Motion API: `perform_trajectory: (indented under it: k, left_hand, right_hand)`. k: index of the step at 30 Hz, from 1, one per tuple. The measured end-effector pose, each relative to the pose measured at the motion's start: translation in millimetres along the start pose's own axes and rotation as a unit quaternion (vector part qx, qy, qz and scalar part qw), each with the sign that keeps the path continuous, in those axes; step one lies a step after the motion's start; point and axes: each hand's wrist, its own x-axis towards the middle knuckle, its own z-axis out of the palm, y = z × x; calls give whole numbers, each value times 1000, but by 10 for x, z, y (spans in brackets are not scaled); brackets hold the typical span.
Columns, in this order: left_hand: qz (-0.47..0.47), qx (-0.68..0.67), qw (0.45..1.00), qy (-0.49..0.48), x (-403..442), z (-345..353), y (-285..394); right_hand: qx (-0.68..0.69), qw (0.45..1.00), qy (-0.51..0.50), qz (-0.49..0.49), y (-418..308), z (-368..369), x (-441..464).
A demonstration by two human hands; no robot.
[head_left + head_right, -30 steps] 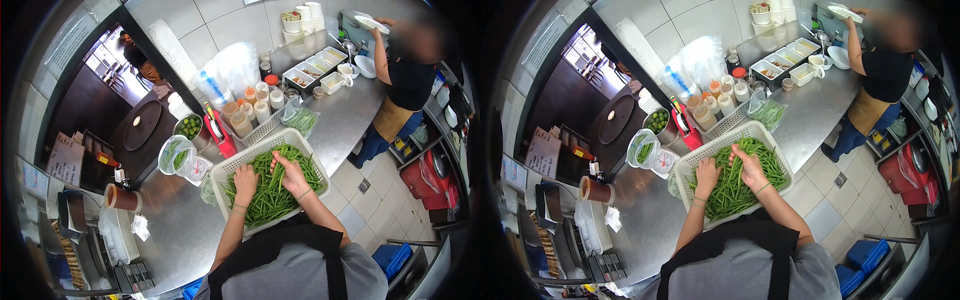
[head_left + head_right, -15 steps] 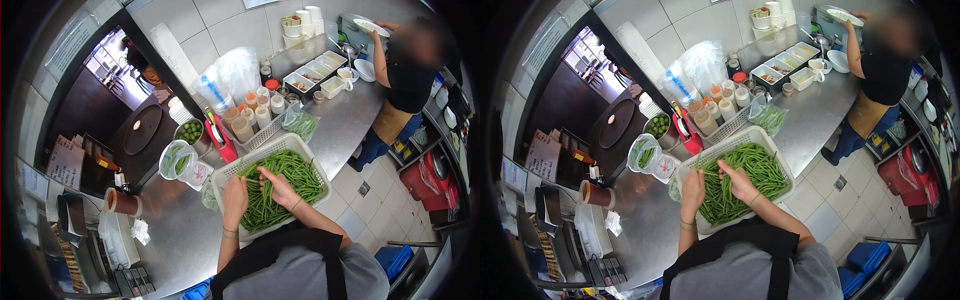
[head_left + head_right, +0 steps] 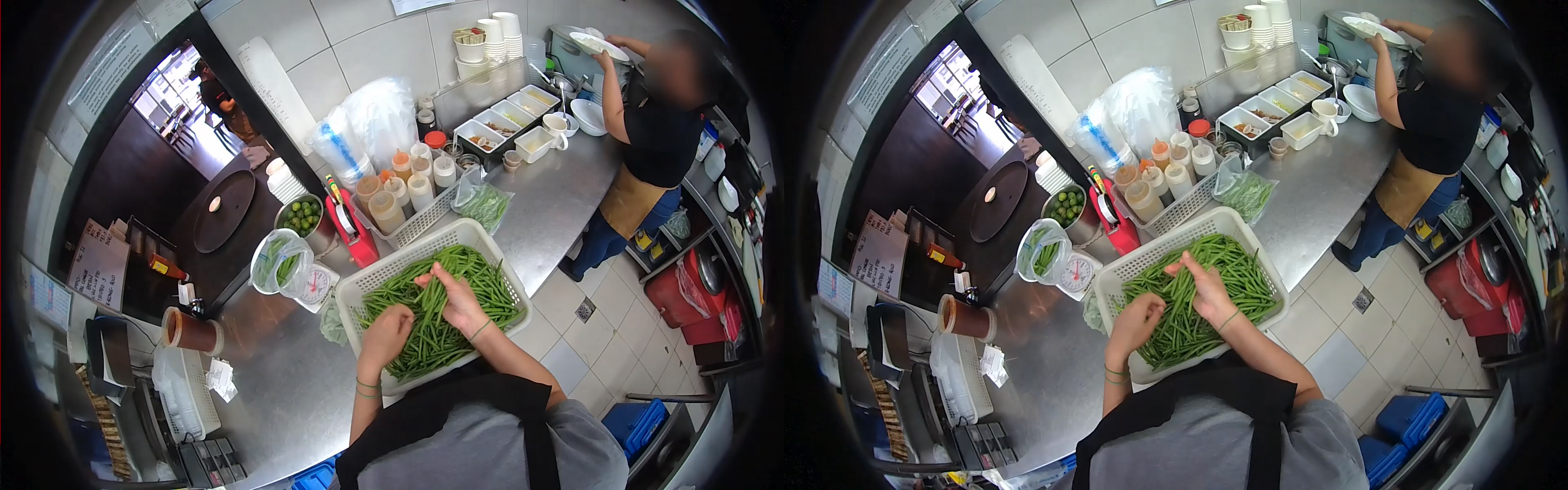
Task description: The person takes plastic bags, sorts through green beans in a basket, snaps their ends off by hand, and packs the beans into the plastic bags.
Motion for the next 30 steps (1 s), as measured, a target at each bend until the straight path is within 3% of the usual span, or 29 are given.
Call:
perform_trajectory:
  k: [3,5,7,8,11,16,18,19,20,21,23,26,29,30]
  left_hand:
    - [21,-192,962,195,104,129,-87]
    - [-23,-505,837,208,193,260,-38]
    - [-64,-735,641,212,267,405,18]
    - [-110,-767,604,189,280,501,12]
    - [-139,-833,507,173,261,661,112]
    - [-81,-803,561,183,252,552,143]
    - [-19,-569,742,354,243,372,116]
    - [13,-424,801,423,224,267,90]
    - [-19,-165,832,530,170,99,39]
    - [-48,107,795,595,113,-95,-32]
    - [-145,284,756,571,65,-438,-197]
    - [-247,105,861,432,73,-878,-484]
    - [-28,-14,867,497,322,-1079,-1204]
    - [-44,-32,864,500,311,-1208,-901]
  right_hand:
    - [80,996,27,-16,-34,30,-23]
    - [117,993,7,-33,-27,91,-73]
    - [133,989,-8,-58,-34,217,-118]
    - [134,989,5,-64,-51,298,-171]
    - [95,990,6,-109,35,355,-188]
    - [97,993,-26,-59,103,338,-185]
    - [113,992,-14,-50,-12,319,-164]
    - [122,991,-6,-47,-67,290,-158]
    - [128,990,-3,-53,-117,238,-131]
    - [139,989,-2,-55,-156,184,-98]
    - [168,984,4,-62,-202,67,-59]
    - [177,983,-5,-43,-161,26,-50]
    - [167,985,-19,-23,-125,114,-124]
    - [165,986,-21,-12,-126,144,-147]
